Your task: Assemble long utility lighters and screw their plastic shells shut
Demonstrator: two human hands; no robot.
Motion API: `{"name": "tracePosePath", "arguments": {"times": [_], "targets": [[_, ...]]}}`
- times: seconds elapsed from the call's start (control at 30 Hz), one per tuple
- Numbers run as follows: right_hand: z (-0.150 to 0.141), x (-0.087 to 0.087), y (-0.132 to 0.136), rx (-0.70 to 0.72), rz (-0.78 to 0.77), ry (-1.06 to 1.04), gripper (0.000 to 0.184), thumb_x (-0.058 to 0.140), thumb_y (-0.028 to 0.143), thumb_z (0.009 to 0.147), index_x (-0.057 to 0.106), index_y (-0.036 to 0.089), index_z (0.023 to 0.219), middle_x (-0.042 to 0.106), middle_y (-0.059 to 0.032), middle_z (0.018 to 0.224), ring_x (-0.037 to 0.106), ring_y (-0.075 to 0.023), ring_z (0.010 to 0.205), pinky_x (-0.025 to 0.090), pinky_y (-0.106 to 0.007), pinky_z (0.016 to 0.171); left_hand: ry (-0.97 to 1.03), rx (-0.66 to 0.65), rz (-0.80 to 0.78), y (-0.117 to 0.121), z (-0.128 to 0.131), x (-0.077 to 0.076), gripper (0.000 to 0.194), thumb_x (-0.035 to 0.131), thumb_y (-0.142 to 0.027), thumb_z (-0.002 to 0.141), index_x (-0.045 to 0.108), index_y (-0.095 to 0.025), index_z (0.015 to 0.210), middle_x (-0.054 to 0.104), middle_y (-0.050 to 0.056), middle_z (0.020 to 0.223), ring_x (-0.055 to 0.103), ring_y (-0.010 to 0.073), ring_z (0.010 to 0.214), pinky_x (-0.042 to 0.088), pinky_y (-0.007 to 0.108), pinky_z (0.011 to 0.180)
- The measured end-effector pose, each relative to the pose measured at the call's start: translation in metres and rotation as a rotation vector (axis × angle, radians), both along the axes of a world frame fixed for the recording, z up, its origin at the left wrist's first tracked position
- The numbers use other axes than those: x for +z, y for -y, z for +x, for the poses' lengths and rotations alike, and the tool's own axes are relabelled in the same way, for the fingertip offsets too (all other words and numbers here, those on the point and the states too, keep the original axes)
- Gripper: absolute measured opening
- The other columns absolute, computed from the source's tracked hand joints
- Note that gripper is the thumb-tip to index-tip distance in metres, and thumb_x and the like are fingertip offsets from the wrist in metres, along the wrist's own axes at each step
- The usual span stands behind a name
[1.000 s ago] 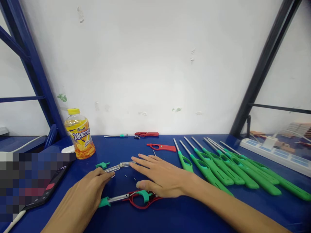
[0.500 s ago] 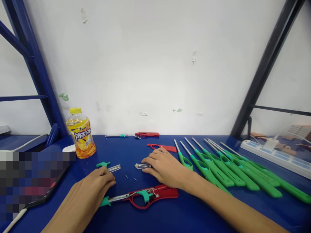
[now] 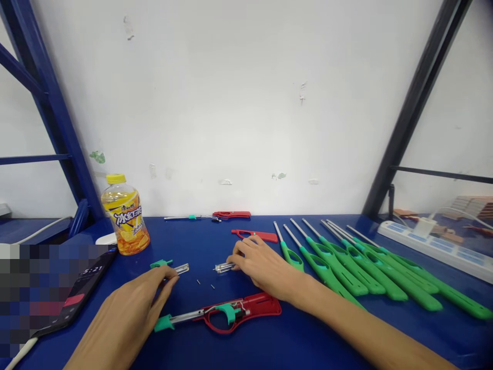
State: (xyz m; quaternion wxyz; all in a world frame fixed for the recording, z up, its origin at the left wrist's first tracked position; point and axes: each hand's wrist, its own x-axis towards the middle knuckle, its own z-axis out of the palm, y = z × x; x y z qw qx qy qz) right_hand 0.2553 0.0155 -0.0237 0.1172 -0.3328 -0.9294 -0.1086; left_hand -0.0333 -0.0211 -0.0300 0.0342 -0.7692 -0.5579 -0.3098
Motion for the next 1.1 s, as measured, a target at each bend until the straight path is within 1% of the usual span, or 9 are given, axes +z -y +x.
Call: {"name": "tracePosePath", "arguments": {"times": [0.07, 0.2, 0.33, 0.43, 0.57, 0.67, 0.83, 0.97, 1.1], "targets": [[0.0, -0.001, -0.001, -0.003, -0.007, -0.054, 0.032, 0.057, -0.003, 0.095, 0.064, 0.016, 0.12, 0.066, -0.0095, 0.114, 0.061, -0.0234, 0.102, 0.043, -0.036, 0.088, 0.038, -0.017, 0.021, 0.001, 0.003, -0.001, 0.033, 0.049, -0.049, 0.091, 0.075, -0.029, 0.088, 0.082, 0.0, 0.082, 0.079, 0.0237, 0.068, 0.057, 0.026, 0.059], [-0.003, -0.004, -0.001, -0.022, -0.007, -0.183, 0.007, 0.061, 0.018, 0.104, 0.062, 0.019, 0.111, 0.069, -0.0046, 0.106, 0.063, -0.0209, 0.096, 0.042, -0.036, 0.089, 0.154, -0.049, 0.131, 0.007, 0.013, 0.004, 0.03, 0.055, -0.05, 0.091, 0.075, -0.029, 0.083, 0.074, -0.006, 0.065, 0.064, 0.0135, 0.043, 0.049, 0.02, 0.046], [-0.007, -0.002, 0.005, -0.02, 0.007, -0.268, 0.001, 0.062, 0.02, 0.103, 0.06, 0.02, 0.102, 0.07, -0.0017, 0.101, 0.063, -0.0196, 0.095, 0.038, -0.037, 0.099, 0.342, -0.039, 0.185, 0.014, 0.021, 0.007, 0.031, 0.066, -0.05, 0.084, 0.081, -0.028, 0.099, 0.075, -0.005, 0.065, 0.067, 0.0136, 0.047, 0.054, 0.018, 0.05], [-0.01, 0.002, 0.01, 0.011, 0.04, -0.33, 0.006, 0.06, 0.014, 0.099, 0.059, 0.019, 0.097, 0.071, -0.0011, 0.097, 0.061, -0.0178, 0.088, 0.036, -0.037, 0.104, 0.532, -0.071, 0.001, 0.018, 0.023, 0.004, 0.036, 0.072, -0.057, 0.078, 0.085, -0.028, 0.097, 0.083, 0.0, 0.082, 0.077, 0.0193, 0.063, 0.061, 0.021, 0.058], [-0.015, 0.002, 0.018, 0.095, 0.115, -0.372, 0.008, 0.059, 0.011, 0.093, 0.059, 0.019, 0.091, 0.069, -0.0015, 0.09, 0.06, -0.0178, 0.083, 0.037, -0.037, 0.104, 0.753, -0.1, -0.257, 0.022, 0.024, -0.005, 0.043, 0.076, -0.065, 0.078, 0.084, -0.025, 0.093, 0.08, 0.003, 0.071, 0.072, 0.0197, 0.053, 0.057, 0.021, 0.045], [-0.02, 0.0, 0.023, 0.163, 0.168, -0.337, 0.008, 0.057, 0.012, 0.096, 0.059, 0.018, 0.093, 0.069, -0.0011, 0.089, 0.06, -0.0166, 0.081, 0.037, -0.038, 0.104, 0.851, -0.127, -0.284, 0.023, 0.028, -0.009, 0.045, 0.076, -0.066, 0.079, 0.082, -0.023, 0.092, 0.08, 0.005, 0.074, 0.067, 0.0173, 0.05, 0.055, 0.022, 0.044], [-0.023, -0.002, 0.027, 0.205, 0.255, -0.335, 0.012, 0.052, 0.016, 0.104, 0.059, 0.019, 0.095, 0.068, -0.0008, 0.087, 0.058, -0.0163, 0.08, 0.039, -0.035, 0.099, 0.864, -0.183, -0.268, 0.026, 0.038, -0.007, 0.042, 0.082, -0.065, 0.073, 0.079, -0.023, 0.077, 0.078, 0.006, 0.083, 0.075, 0.0239, 0.078, 0.06, 0.022, 0.065], [-0.022, -0.003, 0.027, 0.199, 0.269, -0.369, 0.011, 0.053, 0.019, 0.105, 0.06, 0.018, 0.097, 0.069, -0.0016, 0.089, 0.058, -0.0171, 0.081, 0.04, -0.034, 0.093, 0.828, -0.241, -0.409, 0.029, 0.043, -0.005, 0.042, 0.077, -0.064, 0.08, 0.078, -0.023, 0.076, 0.073, 0.002, 0.073, 0.068, 0.0184, 0.065, 0.058, 0.021, 0.063], [-0.021, -0.002, 0.027, 0.209, 0.256, -0.386, 0.006, 0.057, 0.021, 0.105, 0.061, 0.019, 0.102, 0.071, -0.0015, 0.092, 0.06, -0.0176, 0.083, 0.04, -0.034, 0.092, 0.867, -0.196, -0.389, 0.033, 0.046, -0.004, 0.041, 0.079, -0.063, 0.077, 0.078, -0.022, 0.076, 0.069, 0.001, 0.067, 0.064, 0.0176, 0.061, 0.056, 0.023, 0.058]]}}
